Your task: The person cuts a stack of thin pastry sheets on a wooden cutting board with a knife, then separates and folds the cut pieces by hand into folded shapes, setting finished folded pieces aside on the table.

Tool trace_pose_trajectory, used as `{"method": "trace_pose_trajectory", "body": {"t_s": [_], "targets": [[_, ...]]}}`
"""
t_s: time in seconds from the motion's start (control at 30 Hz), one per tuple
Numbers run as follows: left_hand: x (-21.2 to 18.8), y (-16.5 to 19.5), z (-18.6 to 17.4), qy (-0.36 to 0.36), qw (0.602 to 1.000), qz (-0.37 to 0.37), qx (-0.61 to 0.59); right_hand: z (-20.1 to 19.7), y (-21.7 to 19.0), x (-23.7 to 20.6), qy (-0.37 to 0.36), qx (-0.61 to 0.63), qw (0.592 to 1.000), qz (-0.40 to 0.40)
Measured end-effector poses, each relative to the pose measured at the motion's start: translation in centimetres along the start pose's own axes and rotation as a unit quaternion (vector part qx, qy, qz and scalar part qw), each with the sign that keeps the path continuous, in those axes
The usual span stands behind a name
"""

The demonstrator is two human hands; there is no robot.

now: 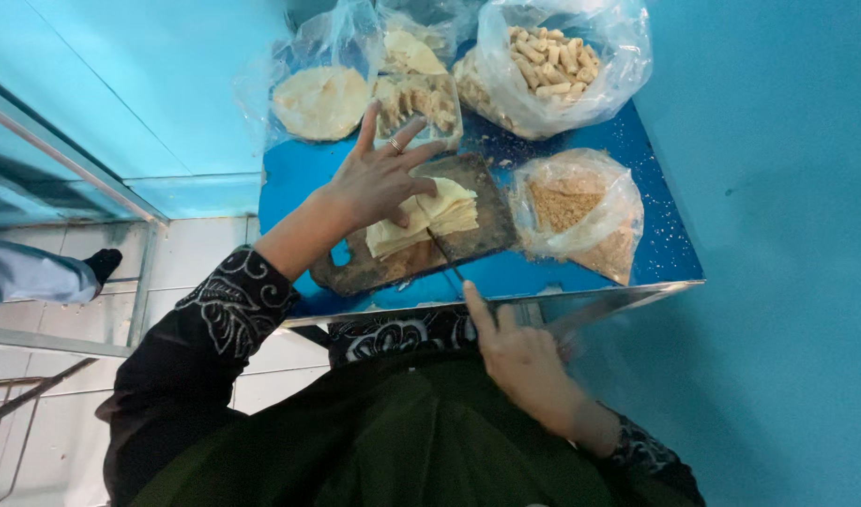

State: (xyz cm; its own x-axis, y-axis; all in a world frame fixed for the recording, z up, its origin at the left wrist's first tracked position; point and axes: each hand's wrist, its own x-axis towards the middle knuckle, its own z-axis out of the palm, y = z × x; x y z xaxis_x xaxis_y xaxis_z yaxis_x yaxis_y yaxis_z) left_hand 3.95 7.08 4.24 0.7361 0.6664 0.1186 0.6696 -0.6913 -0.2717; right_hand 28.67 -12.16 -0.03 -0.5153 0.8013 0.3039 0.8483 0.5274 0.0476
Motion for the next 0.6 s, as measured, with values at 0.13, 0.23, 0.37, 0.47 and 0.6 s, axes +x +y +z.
{"method": "trace_pose_trajectory", "body": {"t_s": [0.13, 0.23, 0.37, 0.47, 0.6], "targets": [[-1.1, 0.0, -0.1, 0.037, 0.998, -0.010, -0.041, -4.9, 4.7, -2.6, -0.197, 0.157, 0.961, 0.115], [-1.7, 0.1, 0.1, 0.076, 0.996, -0.019, -0.051, -7.6, 8.0, -4.6, -0.062, 0.228, 0.971, 0.037], [-2.5, 0.6, 1.4, 0.128, 0.986, -0.087, -0.056, -8.7, 11.5, -7.4, 0.109, 0.324, 0.923, 0.179], [-3.3, 1.3, 2.4, 0.088, 0.966, -0.230, -0.077, -6.5, 14.9, -7.0, 0.199, 0.363, 0.827, 0.381], [-3.5, 2.2, 3.0, 0.062, 0.947, -0.255, -0.187, -3.2, 20.5, -5.5, 0.201, 0.151, 0.901, 0.352]]}}
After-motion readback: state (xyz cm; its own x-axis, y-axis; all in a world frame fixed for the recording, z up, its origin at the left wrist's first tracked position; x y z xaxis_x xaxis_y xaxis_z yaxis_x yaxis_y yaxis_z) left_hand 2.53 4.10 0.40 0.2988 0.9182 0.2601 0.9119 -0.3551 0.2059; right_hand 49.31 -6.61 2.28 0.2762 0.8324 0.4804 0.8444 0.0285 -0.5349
